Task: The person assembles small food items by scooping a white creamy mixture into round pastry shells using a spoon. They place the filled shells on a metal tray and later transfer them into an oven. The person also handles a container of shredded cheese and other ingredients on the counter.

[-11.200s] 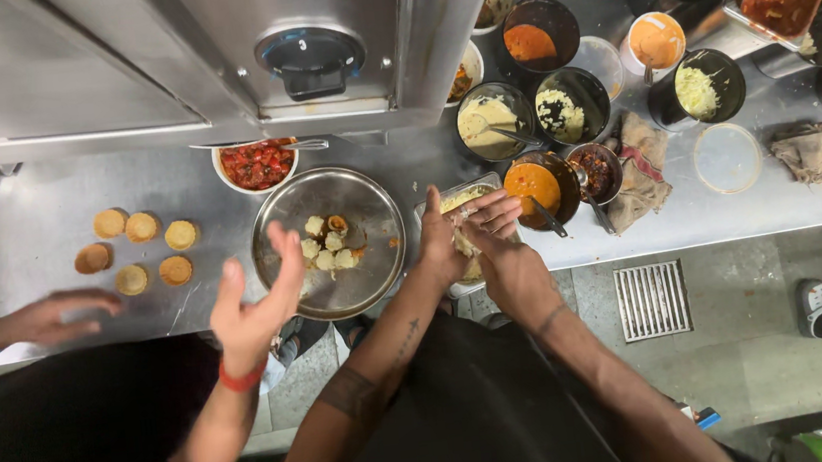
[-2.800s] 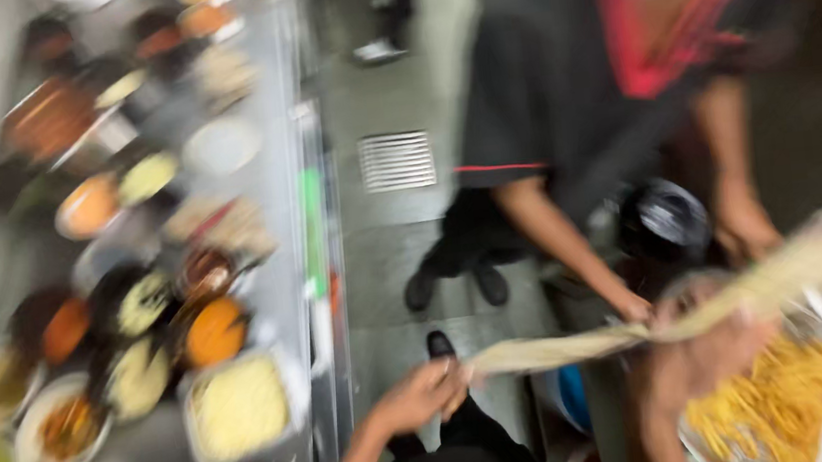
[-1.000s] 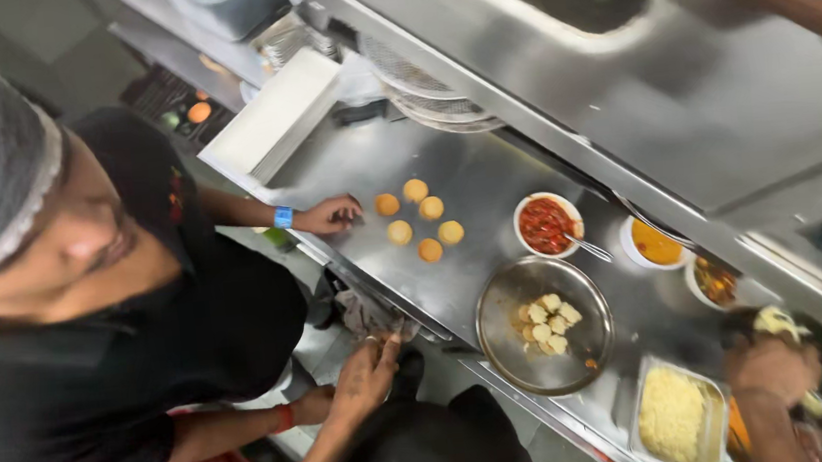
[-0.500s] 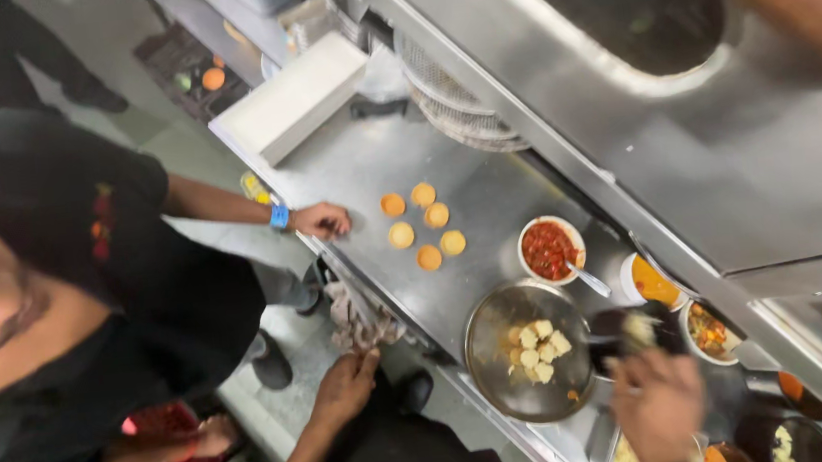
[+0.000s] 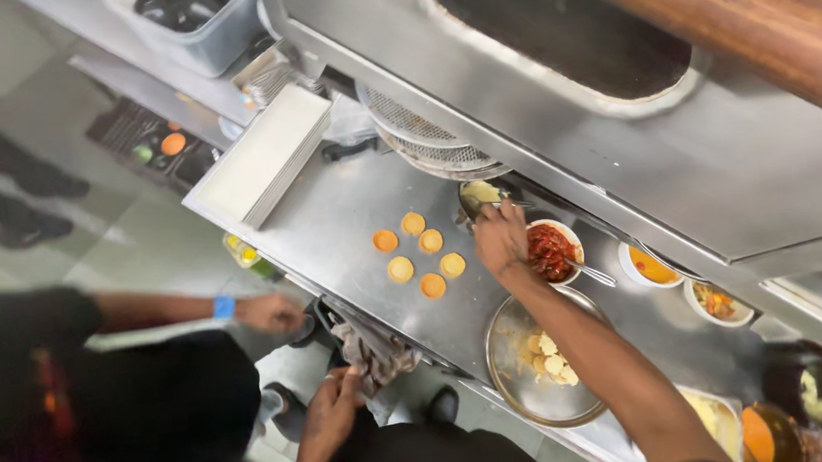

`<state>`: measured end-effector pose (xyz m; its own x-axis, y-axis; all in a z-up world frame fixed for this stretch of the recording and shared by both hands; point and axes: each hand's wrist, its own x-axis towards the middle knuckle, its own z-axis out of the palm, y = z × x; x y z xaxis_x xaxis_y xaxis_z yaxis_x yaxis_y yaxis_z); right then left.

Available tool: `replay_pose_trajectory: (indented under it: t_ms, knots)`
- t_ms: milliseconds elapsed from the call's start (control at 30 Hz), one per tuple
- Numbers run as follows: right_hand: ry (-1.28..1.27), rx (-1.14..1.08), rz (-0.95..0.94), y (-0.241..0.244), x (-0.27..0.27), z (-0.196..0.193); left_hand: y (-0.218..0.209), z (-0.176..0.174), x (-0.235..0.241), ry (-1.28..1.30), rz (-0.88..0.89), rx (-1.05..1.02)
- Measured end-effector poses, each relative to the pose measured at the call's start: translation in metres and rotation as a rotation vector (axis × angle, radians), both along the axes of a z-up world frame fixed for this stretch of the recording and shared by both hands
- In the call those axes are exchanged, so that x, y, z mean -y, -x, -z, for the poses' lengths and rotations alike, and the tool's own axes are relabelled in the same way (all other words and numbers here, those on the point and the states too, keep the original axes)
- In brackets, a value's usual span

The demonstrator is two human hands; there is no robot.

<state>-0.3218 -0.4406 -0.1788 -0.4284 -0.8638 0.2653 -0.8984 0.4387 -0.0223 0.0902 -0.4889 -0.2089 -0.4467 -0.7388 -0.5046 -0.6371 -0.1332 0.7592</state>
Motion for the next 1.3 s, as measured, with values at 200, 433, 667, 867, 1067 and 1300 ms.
replay_pose_trajectory:
  t_ms: [200,433,667,867,1067,1300]
  knots:
    - [0.007,-0.021,0.285,-0.013,0.025,0.004,0.0,0.016,0.099,-0.238,-0.009,-0.051]
    - [0.681,0.371,0.723,-0.115,-0.09,0.007,0.081,-0.077,0.173,-0.354,-0.014,-0.31]
    - [0.768,1.241,1.695,-0.251,-0.243,0.082,0.157,-0.21,0.143,-0.273,0.188,-0.39]
    - [1.25,1.683,1.51,-0.246,-0.236,0.126,0.171,-0.284,0.15,-0.06,0.356,-0.67]
    - [1.398,1.532,1.438,-0.253,-0.214,0.113,0.181,-0.169,0.314,0.54,0.762,-0.346]
    - [1.5,1.497,1.453,-0.248,-0.204,0.114,0.217,-0.116,0.395,1.104,1.218,0.018]
